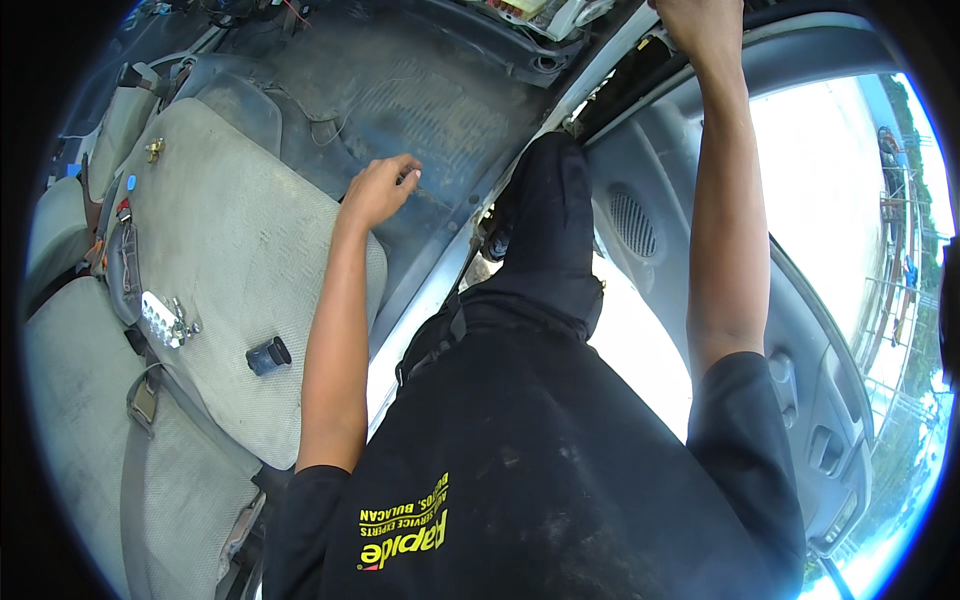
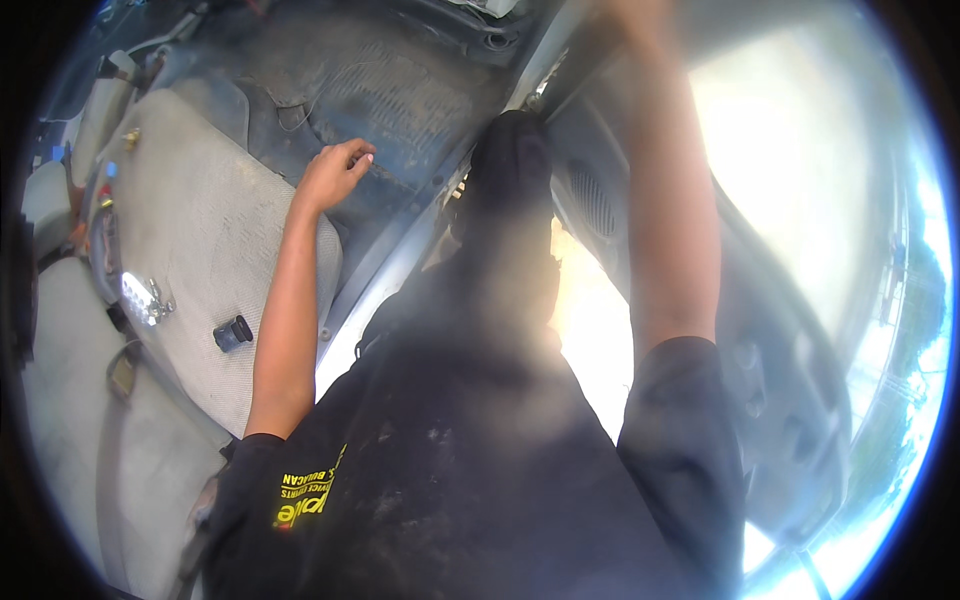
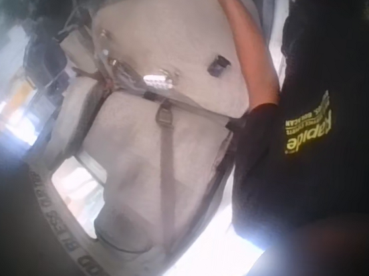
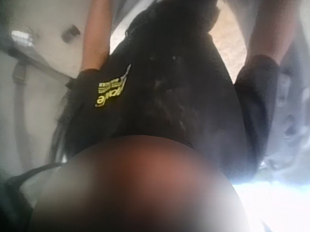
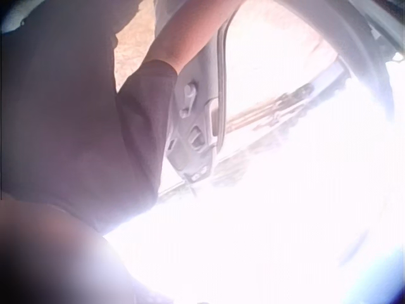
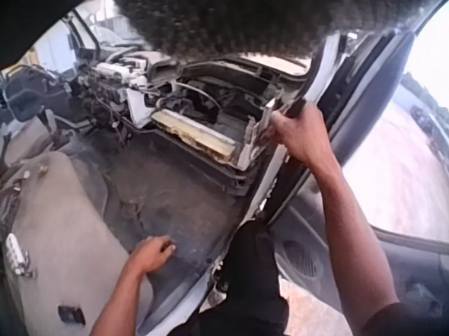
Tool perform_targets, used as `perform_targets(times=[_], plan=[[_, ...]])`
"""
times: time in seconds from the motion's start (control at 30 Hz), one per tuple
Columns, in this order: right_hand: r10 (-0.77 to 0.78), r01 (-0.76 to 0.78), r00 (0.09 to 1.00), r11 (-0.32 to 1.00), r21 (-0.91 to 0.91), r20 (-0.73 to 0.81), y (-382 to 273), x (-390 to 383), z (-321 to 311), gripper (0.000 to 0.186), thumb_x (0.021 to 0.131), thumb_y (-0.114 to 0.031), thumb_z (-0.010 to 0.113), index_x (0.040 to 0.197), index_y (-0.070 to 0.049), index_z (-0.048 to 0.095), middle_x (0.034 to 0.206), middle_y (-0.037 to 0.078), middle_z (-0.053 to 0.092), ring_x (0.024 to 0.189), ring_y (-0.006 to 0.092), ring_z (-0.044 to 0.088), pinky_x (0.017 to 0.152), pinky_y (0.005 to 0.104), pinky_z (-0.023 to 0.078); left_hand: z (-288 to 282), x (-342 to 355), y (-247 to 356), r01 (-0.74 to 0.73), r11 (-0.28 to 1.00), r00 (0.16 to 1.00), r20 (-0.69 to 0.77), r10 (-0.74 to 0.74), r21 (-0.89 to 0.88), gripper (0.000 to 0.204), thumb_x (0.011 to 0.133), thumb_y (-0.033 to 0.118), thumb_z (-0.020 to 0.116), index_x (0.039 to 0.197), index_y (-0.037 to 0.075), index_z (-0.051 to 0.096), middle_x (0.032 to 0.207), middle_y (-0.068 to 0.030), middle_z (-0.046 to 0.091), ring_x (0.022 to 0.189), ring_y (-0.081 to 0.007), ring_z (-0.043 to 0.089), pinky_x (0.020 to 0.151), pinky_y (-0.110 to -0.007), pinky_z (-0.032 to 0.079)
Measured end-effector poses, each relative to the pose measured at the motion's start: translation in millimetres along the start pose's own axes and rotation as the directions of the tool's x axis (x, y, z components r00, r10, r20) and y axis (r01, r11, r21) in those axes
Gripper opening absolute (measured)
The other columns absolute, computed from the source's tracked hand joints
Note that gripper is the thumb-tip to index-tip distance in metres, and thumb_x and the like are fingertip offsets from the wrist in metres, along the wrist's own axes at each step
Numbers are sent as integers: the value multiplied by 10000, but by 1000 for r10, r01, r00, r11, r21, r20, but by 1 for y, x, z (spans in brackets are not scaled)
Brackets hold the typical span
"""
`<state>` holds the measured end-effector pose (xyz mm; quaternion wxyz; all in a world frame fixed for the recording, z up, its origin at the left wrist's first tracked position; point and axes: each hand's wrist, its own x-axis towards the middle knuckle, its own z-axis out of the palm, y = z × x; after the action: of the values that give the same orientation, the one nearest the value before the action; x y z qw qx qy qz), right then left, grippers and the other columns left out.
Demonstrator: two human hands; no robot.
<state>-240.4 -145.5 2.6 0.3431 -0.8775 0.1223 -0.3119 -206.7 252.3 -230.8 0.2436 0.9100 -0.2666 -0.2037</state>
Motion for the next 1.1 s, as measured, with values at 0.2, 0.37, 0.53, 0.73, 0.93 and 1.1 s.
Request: perform_targets(times=[0.2, 0.37, 0.53, 0.73, 0.93, 1.1], plan=[[-82, 84, 996, 992, -98, 24, 3, -8, -5, 209, 997, -142, 755, 1047, 55, 801, 826, 160, 803, 760, 202, 765, 713, 375, 585, -1, -1, 4, 1, 1000, 1000, -1, -1, 5, 338, 1120, 268, 662, 1350, 54, 788, 1266, -175, 845, 1152, -359, 812, 1006, -475, 619], [-7, 27, 981, 994, 106, -192, -9, -34, 3, 217, 1035, -156, 715, 1022, 37, 813, 807, 88, 796, 737, 133, 730, 695, 326, 576, -4, 0, 8, 35, 999, 998, 58, -36, 22, 337, 1111, 262, 654, 1350, 74, 798, 1304, -179, 834, 1218, -371, 795, 1071, -499, 605], [251, -248, 967, 900, 358, 39, 9, -48, -1, 217, 1032, -158, 713, 976, 38, 788, 819, 99, 815, 708, 150, 744, 664, 312, 580, -4, -1, 11, 48, 998, 997, 54, -50, 39, 336, 1113, 266, 655, 1350, 77, 800, 1304, -173, 835, 1222, -365, 796, 1065, -499, 609], [-187, 208, 935, 977, 41, -301, 18, -65, 31, 165, 1017, -129, 756, 1035, 31, 795, 870, 152, 832, 807, 240, 804, 746, 382, 610, -4, -1, 11, 55, 995, 995, 74, -62, 83, 338, 1110, 274, 661, 1351, 82, 800, 1308, -171, 834, 1233, -363, 792, 1075, -506, 603], [-219, 234, 962, 969, 77, -165, 30, -116, 40, 199, 1033, -186, 815, 1107, -1, 810, 979, 145, 854, 876, 162, 808, 849, 318, 621, -2, -1, 7, 5, 996, 999, 51, -9, 88, 340, 1119, 289, 669, 1355, 77, 791, 1282, -183, 839, 1142, -369, 812, 1011, -488, 617], [-343, 355, 898, 935, -7, -277, 35, -113, 53, 172, 1001, -119, 814, 1135, -19, 774, 1024, 156, 823, 886, 274, 811, 837, 355, 628, -1, -2, 9, 19, 992, 997, 65, -28, 127, 336, 1120, 291, 672, 1355, 83, 791, 1289, -173, 840, 1169, -369, 809, 1027, -488, 615]])
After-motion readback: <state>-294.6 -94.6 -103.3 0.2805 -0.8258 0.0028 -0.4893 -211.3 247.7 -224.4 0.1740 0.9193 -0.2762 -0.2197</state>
